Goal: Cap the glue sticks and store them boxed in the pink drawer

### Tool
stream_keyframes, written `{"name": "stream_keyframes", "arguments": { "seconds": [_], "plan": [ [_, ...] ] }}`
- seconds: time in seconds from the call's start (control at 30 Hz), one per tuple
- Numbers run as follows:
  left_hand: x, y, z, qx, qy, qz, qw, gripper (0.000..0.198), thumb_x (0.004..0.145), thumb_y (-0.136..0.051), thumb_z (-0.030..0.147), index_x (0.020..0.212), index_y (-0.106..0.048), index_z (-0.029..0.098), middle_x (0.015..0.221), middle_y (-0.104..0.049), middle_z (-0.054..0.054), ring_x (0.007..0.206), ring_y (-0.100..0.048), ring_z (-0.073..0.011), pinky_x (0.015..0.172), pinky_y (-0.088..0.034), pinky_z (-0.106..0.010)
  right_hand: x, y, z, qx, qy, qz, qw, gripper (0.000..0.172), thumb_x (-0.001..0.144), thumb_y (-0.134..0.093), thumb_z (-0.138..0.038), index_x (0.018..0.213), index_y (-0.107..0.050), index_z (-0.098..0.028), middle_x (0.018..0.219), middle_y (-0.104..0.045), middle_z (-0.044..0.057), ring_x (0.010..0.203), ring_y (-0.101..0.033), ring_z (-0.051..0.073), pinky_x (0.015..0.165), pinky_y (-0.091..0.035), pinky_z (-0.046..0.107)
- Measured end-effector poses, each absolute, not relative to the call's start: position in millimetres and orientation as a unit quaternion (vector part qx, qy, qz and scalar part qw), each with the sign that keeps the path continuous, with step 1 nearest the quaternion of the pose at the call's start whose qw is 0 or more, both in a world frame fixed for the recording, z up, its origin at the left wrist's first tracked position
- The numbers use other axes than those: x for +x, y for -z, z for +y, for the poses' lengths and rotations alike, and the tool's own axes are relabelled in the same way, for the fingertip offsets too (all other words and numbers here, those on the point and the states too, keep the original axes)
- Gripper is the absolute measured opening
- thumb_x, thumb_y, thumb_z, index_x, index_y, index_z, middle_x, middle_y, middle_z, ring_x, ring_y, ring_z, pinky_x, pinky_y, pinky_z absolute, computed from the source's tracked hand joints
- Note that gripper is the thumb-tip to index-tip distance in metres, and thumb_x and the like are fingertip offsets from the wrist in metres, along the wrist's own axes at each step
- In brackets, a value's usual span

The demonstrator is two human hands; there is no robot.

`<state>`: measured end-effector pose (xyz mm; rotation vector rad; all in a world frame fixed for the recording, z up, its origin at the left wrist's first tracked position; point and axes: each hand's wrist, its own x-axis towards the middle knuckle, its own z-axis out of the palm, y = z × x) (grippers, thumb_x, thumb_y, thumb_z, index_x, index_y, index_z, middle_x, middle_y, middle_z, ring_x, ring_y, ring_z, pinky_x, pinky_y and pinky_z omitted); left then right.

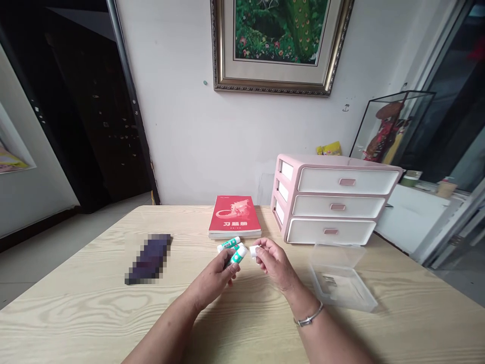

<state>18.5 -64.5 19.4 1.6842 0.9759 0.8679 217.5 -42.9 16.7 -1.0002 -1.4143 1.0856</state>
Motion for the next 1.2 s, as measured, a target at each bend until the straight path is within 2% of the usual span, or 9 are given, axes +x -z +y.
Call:
{"name": "stream_keyframes", "arguments": {
  "seconds": [0.2, 0.43, 0.73, 0.97, 1.2],
  "plan": [
    [19.5, -23.6, -68.7, 0.703, -0.322, 0.425, 0.470, 0.041, 0.091, -0.046, 0.055, 0.101, -0.057, 0.016, 0.080, -0.051, 0.000, 0.071, -0.050, -0.0137, 0.068, -0.044, -0.028, 218.2, -14.7, -43.3, -0.397, -0.448, -0.604, 0.527, 0.034, 0.084, -0.057, -0.044, 0.103, -0.061, -0.016, 0.069, -0.055, -0.001, 0.058, -0.047, 0.010, 0.049, -0.036, 0.020],
    [18.5, -22.9, -68.5, 0.705, -0.336, 0.431, 0.452, 0.048, 0.091, -0.045, 0.057, 0.117, -0.056, 0.017, 0.085, -0.055, -0.002, 0.066, -0.047, -0.0131, 0.061, -0.041, -0.026, 217.8, -14.5, -47.4, -0.366, -0.414, -0.662, 0.506, 0.035, 0.090, -0.056, -0.045, 0.109, -0.062, -0.017, 0.074, -0.055, 0.000, 0.064, -0.048, 0.011, 0.057, -0.040, 0.023],
    [15.1, -21.6, -66.4, 0.712, -0.336, 0.428, 0.444, 0.045, 0.091, -0.048, 0.055, 0.109, -0.061, 0.017, 0.082, -0.057, -0.002, 0.070, -0.048, -0.0143, 0.064, -0.040, -0.025, 217.8, -12.4, -48.1, -0.358, -0.373, -0.709, 0.480, 0.033, 0.094, -0.052, -0.040, 0.117, -0.061, -0.019, 0.085, -0.059, 0.002, 0.073, -0.050, 0.013, 0.068, -0.042, 0.025],
    [11.9, -20.9, -64.5, 0.730, -0.312, 0.423, 0.437, 0.040, 0.093, -0.046, 0.054, 0.099, -0.060, 0.017, 0.081, -0.054, 0.001, 0.070, -0.046, -0.0125, 0.066, -0.038, -0.024, 217.3, -8.5, -46.8, -0.360, -0.370, -0.727, 0.454, 0.034, 0.092, -0.055, -0.040, 0.118, -0.062, -0.019, 0.081, -0.055, 0.001, 0.072, -0.049, 0.013, 0.066, -0.042, 0.025],
    [10.1, -21.3, -64.3, 0.742, -0.299, 0.419, 0.429, 0.038, 0.094, -0.046, 0.051, 0.105, -0.060, 0.017, 0.079, -0.052, 0.001, 0.069, -0.045, -0.0126, 0.064, -0.036, -0.024, 217.1, -8.3, -46.3, -0.374, -0.412, -0.708, 0.436, 0.038, 0.088, -0.060, -0.042, 0.117, -0.062, -0.018, 0.075, -0.055, -0.001, 0.066, -0.050, 0.012, 0.059, -0.043, 0.024]
  ]
}}
